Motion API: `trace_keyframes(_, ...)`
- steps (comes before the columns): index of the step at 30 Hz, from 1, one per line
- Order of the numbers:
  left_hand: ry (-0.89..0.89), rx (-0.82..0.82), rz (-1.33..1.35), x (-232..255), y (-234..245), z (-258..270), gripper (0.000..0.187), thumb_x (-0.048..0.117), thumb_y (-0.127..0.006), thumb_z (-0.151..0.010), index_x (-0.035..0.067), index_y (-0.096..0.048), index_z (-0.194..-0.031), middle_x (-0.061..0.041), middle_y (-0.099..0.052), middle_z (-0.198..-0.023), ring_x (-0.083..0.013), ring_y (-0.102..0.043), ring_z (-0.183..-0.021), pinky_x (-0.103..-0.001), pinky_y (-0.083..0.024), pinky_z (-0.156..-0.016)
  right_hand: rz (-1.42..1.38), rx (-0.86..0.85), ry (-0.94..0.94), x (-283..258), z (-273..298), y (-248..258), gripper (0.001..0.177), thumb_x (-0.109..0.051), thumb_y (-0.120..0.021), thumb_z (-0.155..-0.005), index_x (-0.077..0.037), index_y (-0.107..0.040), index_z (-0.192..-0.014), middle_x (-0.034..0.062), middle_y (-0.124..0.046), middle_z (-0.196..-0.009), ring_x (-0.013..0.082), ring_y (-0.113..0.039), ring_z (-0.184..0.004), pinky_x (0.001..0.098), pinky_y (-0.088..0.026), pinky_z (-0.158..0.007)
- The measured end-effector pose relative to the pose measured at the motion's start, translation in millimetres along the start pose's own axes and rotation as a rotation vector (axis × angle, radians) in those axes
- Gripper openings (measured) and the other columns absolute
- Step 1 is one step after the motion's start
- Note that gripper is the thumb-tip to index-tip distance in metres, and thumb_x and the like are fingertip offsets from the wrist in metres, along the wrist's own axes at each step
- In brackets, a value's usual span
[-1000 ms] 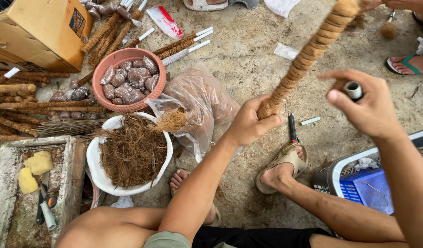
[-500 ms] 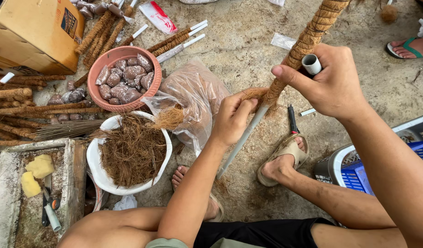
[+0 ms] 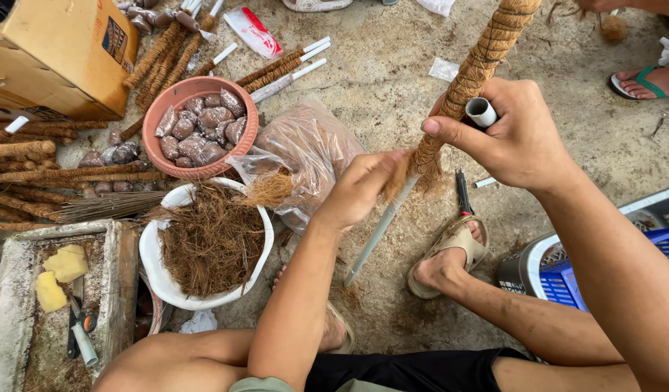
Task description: The person sits on the floor and wraps coconut coir around a long metal rod using a small cylindrical tool to secure the fibers. The person repeatedly pulls coir from a nearby container and wraps it tightly along the rod, occasionally adjusting the position of the rod and the wrapping tool.
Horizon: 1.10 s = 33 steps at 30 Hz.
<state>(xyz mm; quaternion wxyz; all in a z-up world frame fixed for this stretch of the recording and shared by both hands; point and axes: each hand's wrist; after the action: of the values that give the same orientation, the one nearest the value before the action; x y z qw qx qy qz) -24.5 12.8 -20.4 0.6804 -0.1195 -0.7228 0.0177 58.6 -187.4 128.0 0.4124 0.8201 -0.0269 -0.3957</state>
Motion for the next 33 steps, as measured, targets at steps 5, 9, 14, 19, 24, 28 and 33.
trace_keyframes(5, -0.028, 0.000, 0.086, -3.4, -21.9, -3.5, 0.059, 0.050, -0.053, -0.104, 0.005, -0.050, -0.142, 0.001, -0.060, -0.096, -0.0084, -0.056, -0.085, -0.025, -0.049, -0.079, -0.034, -0.014, 0.033, -2.9, -3.6, -0.3, 0.033, -0.033, -0.080, -0.094, -0.003, -0.068, -0.087, -0.0021, -0.059, -0.064, 0.0071, -0.049, -0.056, 0.0288, -0.036, -0.050)
trace_keyframes(9, -0.169, -0.041, 0.106, -1.5, -35.2, -0.4, 0.058, 0.047, -0.059, -0.107, 0.002, -0.047, -0.142, 0.002, -0.058, -0.107, -0.0064, -0.053, -0.096, -0.024, -0.046, -0.084, 0.009, -0.030, -0.002, -7.9, -3.6, 1.9, 0.028, -0.029, -0.082, -0.093, -0.003, -0.072, -0.089, 0.0013, -0.055, -0.059, 0.0115, -0.045, -0.053, 0.0304, -0.035, -0.050)
trace_keyframes(14, -0.086, -0.009, -0.018, 1.0, -37.0, -4.8, 0.054, 0.049, -0.058, -0.103, 0.006, -0.053, -0.137, 0.003, -0.058, -0.089, -0.0054, -0.051, -0.076, -0.022, -0.043, -0.067, 0.198, -0.133, -0.243, -6.0, -10.0, 3.0, 0.039, -0.034, -0.081, -0.091, 0.001, -0.067, -0.084, 0.0052, -0.060, -0.059, 0.0160, -0.053, -0.053, 0.0308, -0.042, -0.050)
trace_keyframes(19, 0.034, -0.090, 0.021, 0.5, -43.9, -8.2, 0.040, 0.044, -0.065, -0.100, 0.004, -0.061, -0.104, 0.003, -0.050, -0.072, -0.0090, -0.052, -0.057, -0.026, -0.049, -0.050, 0.177, -0.211, 0.082, 16.0, -12.7, 22.5, 0.033, -0.034, -0.082, -0.083, -0.003, -0.070, -0.084, 0.0025, -0.067, -0.076, 0.0110, -0.059, -0.066, 0.0282, -0.048, -0.059)
trace_keyframes(24, -0.047, -0.251, 0.019, 16.8, -67.5, 12.2, 0.042, 0.048, -0.065, -0.104, 0.006, -0.067, -0.096, 0.006, -0.050, -0.069, -0.0066, -0.046, -0.058, -0.026, -0.040, -0.051, -0.253, -0.517, 0.080, 46.0, -25.5, 56.9, 0.030, -0.028, -0.084, -0.067, -0.008, -0.068, -0.084, -0.0008, -0.069, -0.078, 0.0067, -0.065, -0.072, 0.0288, -0.053, -0.059)
trace_keyframes(28, 0.017, -0.418, -0.135, 36.6, -101.1, 30.8, 0.041, 0.048, -0.063, -0.097, 0.010, -0.073, -0.107, 0.008, -0.050, -0.061, -0.0043, -0.047, -0.050, -0.026, -0.037, -0.046, -0.395, -0.689, -0.008, 60.6, -47.2, 41.1, 0.032, -0.023, -0.087, -0.081, -0.010, -0.061, -0.069, -0.0020, -0.056, -0.064, 0.0095, -0.050, -0.061, 0.0301, -0.046, -0.055)
trace_keyframes(33, -0.124, -0.518, -0.032, 44.6, -114.4, 38.9, 0.050, 0.056, -0.061, -0.104, 0.009, -0.070, -0.120, 0.010, -0.056, -0.068, -0.0043, -0.050, -0.060, -0.027, -0.040, -0.054, 0.003, -0.312, 0.027, 65.5, -94.6, -8.8, 0.041, -0.033, -0.087, -0.090, -0.011, -0.058, -0.072, -0.0051, -0.053, -0.060, 0.0068, -0.048, -0.054, 0.0290, -0.041, -0.050)
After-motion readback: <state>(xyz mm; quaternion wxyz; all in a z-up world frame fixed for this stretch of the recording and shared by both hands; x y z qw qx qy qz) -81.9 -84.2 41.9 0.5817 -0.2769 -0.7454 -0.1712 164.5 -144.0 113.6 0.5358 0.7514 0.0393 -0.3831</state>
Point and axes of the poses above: each hand's wrist, its own z-axis away from the middle knuckle, its own y-axis out of the back of the hand, x = y × z
